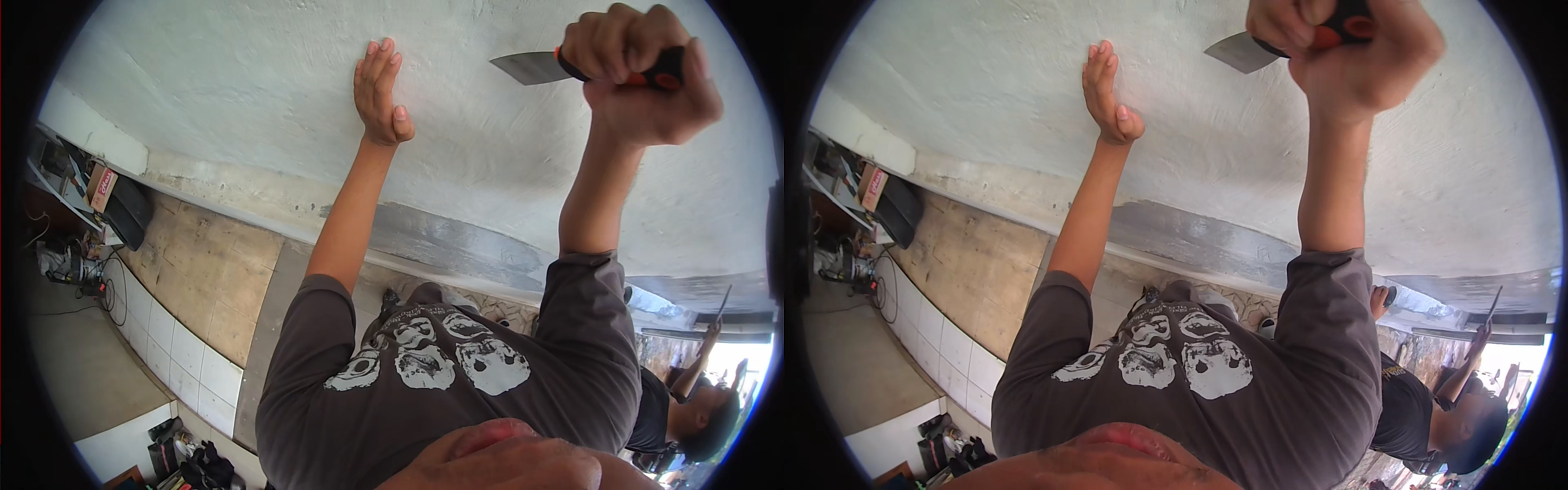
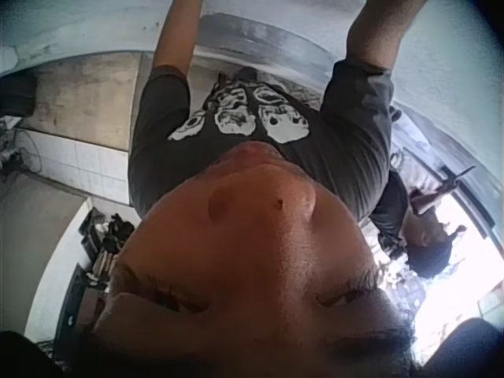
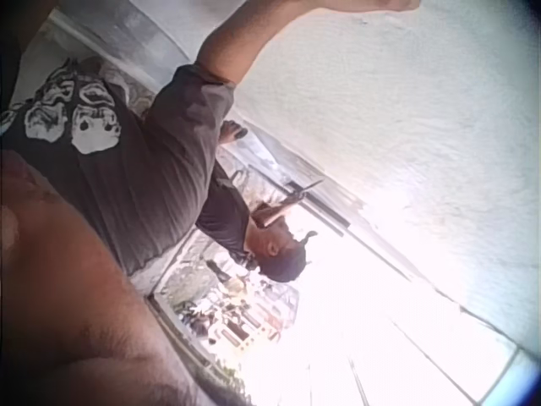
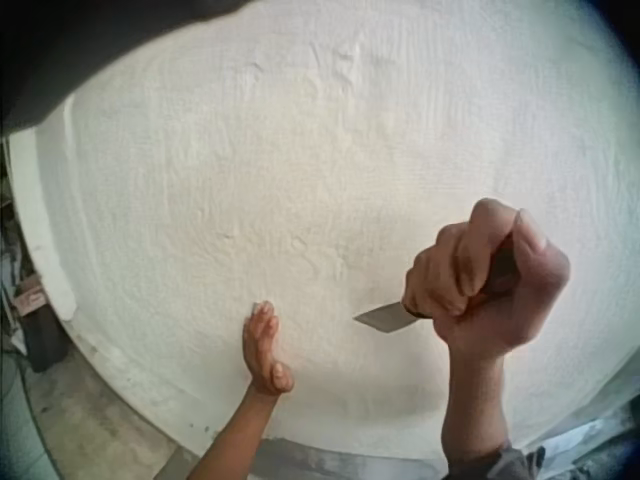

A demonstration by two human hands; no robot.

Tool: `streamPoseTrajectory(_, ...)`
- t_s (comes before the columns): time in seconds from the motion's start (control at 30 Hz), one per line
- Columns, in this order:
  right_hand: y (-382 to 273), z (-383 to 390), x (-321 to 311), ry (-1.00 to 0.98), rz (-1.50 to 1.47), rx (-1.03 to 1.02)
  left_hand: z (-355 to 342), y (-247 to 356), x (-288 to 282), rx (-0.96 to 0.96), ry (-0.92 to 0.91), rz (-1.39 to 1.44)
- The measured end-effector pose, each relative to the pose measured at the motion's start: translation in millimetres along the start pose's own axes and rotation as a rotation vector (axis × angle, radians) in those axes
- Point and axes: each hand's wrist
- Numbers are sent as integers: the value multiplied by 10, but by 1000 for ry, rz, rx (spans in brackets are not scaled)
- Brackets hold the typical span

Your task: The person scrapes old paint or plaster from a wall and a ceiling beam using a putty knife.

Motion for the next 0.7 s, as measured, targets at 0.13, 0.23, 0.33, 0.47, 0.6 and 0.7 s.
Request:
streamPoseTrajectory(0.13, 4, -2, 141, -30, 50, -41, -3, -12, 3, 7, 1, 3)
streamPoseTrajectory(0.23, -252, -83, 287, -67, 464, 144, -5, -23, 2, 13, 2, 4)
streamPoseTrajectory(0.33, -344, -30, 210, -44, 363, 351, -5, -21, 1, 20, 4, 7)
streamPoseTrajectory(0.47, -347, 624, -239, -21, 634, 661, -5, -6, 7, 12, 3, 4)
streamPoseTrajectory(0.6, -579, 1329, -515, -29, 690, 619, -57, 4, 24, 35, 16, -34)
streamPoseTrajectory(0.7, -840, 1332, -458, 121, 770, 651, -97, 47, 52, 56, 29, -50)
Point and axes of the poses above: each hand's wrist, its own z-axis away from the middle knuckle, its own x-axis out of the palm, y = z × x, and after that the axes turned 6 degrees about y, right-handed
